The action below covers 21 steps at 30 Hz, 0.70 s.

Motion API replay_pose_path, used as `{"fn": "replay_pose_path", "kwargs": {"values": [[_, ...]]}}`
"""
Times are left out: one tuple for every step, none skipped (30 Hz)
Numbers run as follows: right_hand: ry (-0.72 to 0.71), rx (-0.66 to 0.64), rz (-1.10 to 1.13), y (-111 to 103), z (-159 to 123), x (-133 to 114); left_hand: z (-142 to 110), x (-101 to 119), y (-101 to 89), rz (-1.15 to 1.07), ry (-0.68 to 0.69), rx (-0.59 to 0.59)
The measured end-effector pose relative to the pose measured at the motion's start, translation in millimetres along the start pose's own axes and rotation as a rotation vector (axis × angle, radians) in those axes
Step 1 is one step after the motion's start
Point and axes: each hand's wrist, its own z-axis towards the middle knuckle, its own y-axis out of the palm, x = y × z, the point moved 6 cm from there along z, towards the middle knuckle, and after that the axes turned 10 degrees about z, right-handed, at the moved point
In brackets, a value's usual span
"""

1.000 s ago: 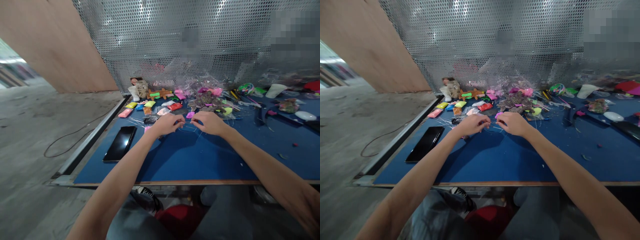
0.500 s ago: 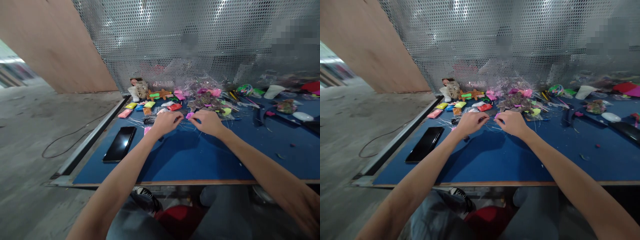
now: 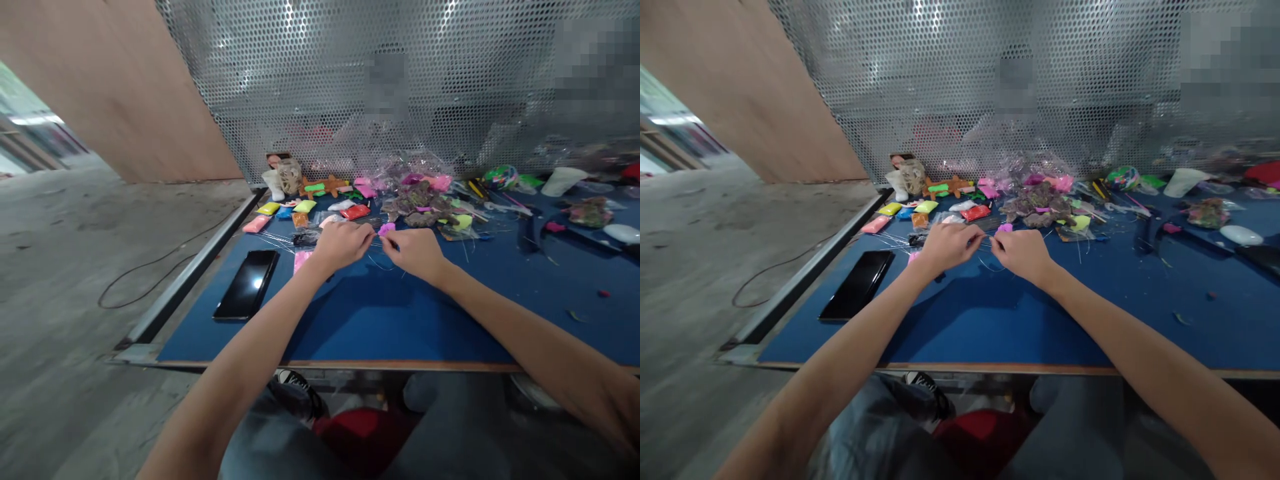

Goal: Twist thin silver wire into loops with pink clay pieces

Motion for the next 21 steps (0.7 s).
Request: {"fn": "replay_pose_path", "kwargs": {"values": [[-0.004,-0.007,0.009,1.1,-0.2,-1.2,-0.2,-0.3,-0.3,-0.009,-0.002,0.0],[-0.007,-0.012,0.018,2.1,-0.4,-1.6,-0.2,-1.1,-0.5,-0.021,-0.008,-0.002],[-0.006,-0.015,0.028,2.9,-0.5,-1.3,0.1,-2.5,-0.7,-0.036,-0.023,-0.004],[-0.002,-0.017,0.037,3.4,-0.6,-0.1,0.5,-4.7,-0.8,-0.054,-0.048,-0.007],[0.006,-0.017,0.043,3.6,-0.4,1.9,1.1,-7.2,-1.0,-0.074,-0.08,-0.011],[0.018,-0.012,0.047,3.2,0.0,4.7,1.7,-9.8,-1.1,-0.099,-0.116,-0.016],[0.032,-0.002,0.051,2.0,0.7,8.0,2.3,-11.9,-0.9,-0.131,-0.15,-0.025],[0.044,0.013,0.059,0.3,1.6,11.5,2.7,-13.3,-0.2,-0.176,-0.179,-0.037],[0.053,0.034,0.073,-2.0,2.6,14.9,2.8,-13.9,1.4,-0.238,-0.204,-0.055],[0.06,0.062,0.094,-4.8,3.6,18.2,2.7,-13.5,4.1,-0.318,-0.225,-0.082],[0.064,0.091,0.125,-7.6,4.6,21.2,2.3,-12.2,8.0,-0.415,-0.244,-0.116],[0.064,0.118,0.168,-10.0,5.4,23.6,1.5,-10.3,12.9,-0.519,-0.263,-0.154],[0.065,0.141,0.22,-11.8,6.0,25.7,0.5,-8.1,18.1,-0.621,-0.282,-0.189],[0.065,0.154,0.284,-12.6,6.4,27.4,-0.5,-5.8,23.2,-0.713,-0.298,-0.218],[0.063,0.154,0.358,-12.2,6.6,28.6,-1.3,-4.2,27.7,-0.786,-0.316,-0.235],[0.059,0.144,0.437,-10.8,6.7,29.4,-1.9,-3.2,31.3,-0.837,-0.326,-0.244],[0.053,0.132,0.511,-9.1,6.6,29.9,-2.1,-3.0,33.8,-0.864,-0.328,-0.245],[0.041,0.118,0.57,-7.2,6.4,30.1,-1.9,-3.4,35.1,-0.859,-0.318,-0.239],[0.018,0.102,0.607,-5.3,6.1,29.7,-1.5,-4.3,35.2,-0.827,-0.295,-0.23],[-0.018,0.088,0.622,-3.8,5.8,28.8,-0.9,-5.7,34.4,-0.773,-0.263,-0.218],[-0.066,0.073,0.616,-2.5,5.4,27.5,-0.5,-7.6,33.2,-0.711,-0.231,-0.206]]}}
